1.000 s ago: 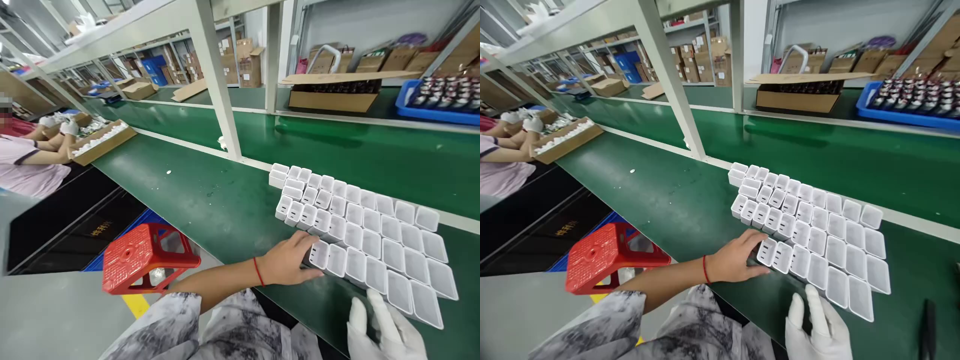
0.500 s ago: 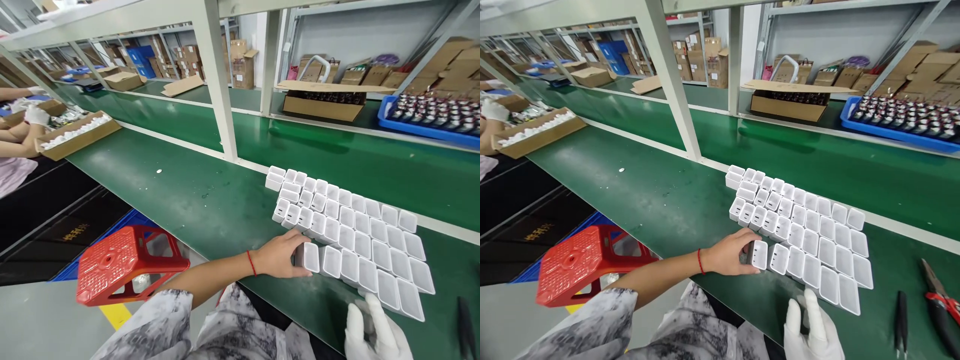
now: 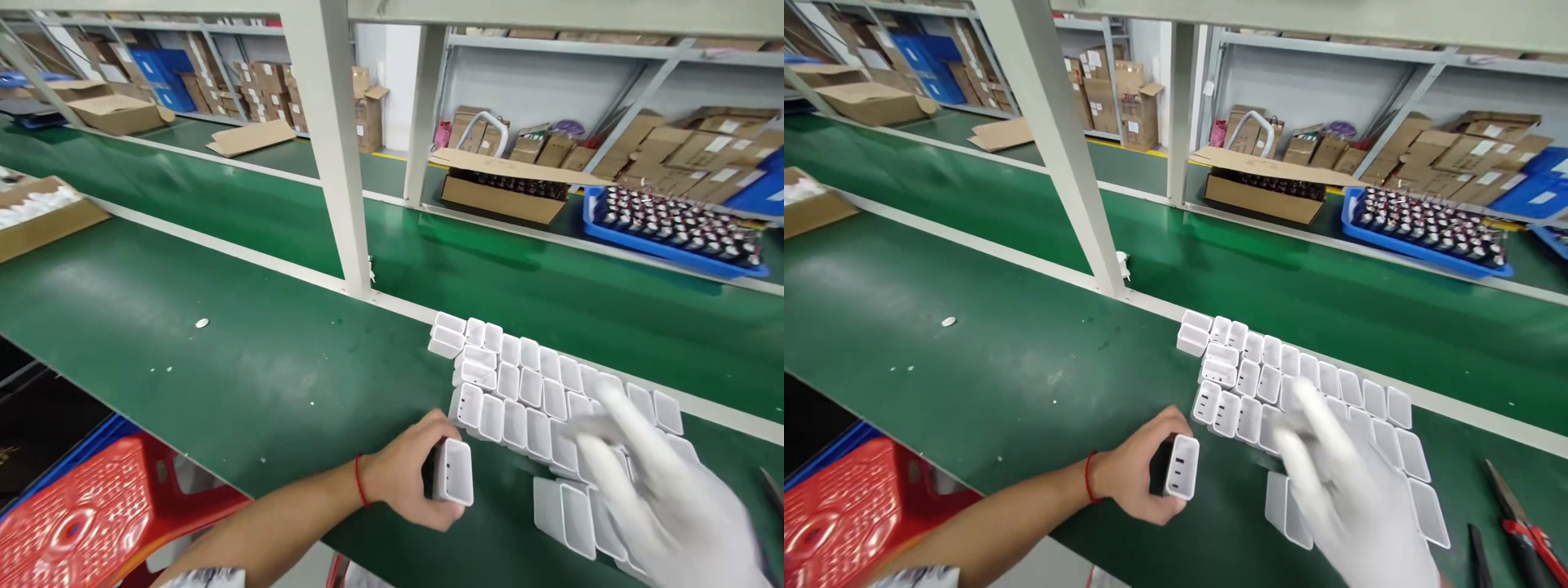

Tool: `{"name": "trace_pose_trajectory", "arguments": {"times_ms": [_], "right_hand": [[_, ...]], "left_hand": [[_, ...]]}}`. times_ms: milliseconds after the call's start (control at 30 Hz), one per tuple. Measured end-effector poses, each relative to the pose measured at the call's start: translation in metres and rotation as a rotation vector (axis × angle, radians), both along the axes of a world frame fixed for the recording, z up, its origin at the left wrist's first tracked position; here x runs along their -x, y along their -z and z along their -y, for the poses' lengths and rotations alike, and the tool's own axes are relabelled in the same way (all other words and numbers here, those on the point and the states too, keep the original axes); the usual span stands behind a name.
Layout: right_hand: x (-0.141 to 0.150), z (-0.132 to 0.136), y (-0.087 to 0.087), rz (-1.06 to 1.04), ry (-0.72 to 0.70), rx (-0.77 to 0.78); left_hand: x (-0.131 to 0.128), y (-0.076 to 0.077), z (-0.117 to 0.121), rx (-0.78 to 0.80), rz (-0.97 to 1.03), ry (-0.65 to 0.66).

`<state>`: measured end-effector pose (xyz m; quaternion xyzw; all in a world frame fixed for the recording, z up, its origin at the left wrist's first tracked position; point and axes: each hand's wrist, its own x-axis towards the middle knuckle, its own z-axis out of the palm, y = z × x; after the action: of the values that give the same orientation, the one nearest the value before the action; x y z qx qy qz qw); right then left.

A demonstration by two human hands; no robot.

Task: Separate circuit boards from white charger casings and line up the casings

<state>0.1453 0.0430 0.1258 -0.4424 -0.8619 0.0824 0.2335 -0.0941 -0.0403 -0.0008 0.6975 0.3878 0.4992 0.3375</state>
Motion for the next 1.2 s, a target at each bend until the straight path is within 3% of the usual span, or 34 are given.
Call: {"name": "trace_pose_trajectory", "arguments": {"times_ms": [67,167,233,367,533,667,833,1000,1200], "right_hand": [[0.051,-0.034,-0.014,0.055,-0.106,0.086],[0.123,-0.079,-0.018,0.196,-0.161,0.296],[0.167,-0.105,-0.013,0.311,-0.12,0.428],[0.243,-0.147,0.002,0.35,-0.072,0.501],[0.306,-0.17,0.024,0.41,-0.006,0.553],[0.33,-0.172,0.037,0.535,0.028,0.569],[0.337,-0.18,0.045,0.609,0.075,0.558],[0.331,-0.193,0.054,0.568,0.081,0.583],[0.306,-0.203,0.055,0.447,0.051,0.727]], "left_hand": [[-0.001,0.004,0.0,-0.024,0.045,-0.009],[-0.003,0.008,-0.002,-0.069,0.051,-0.034],[-0.005,0.013,-0.003,-0.097,0.03,-0.063],[-0.007,0.028,-0.004,-0.064,-0.085,-0.082],[-0.01,0.041,-0.001,0.098,-0.377,0.043],[-0.01,0.038,0.0,0.131,-0.479,0.071],[-0.013,0.035,-0.001,0.132,-0.514,0.032],[-0.015,0.037,0.002,0.129,-0.518,-0.027],[-0.008,0.036,-0.002,0.119,-0.519,0.017]]}}
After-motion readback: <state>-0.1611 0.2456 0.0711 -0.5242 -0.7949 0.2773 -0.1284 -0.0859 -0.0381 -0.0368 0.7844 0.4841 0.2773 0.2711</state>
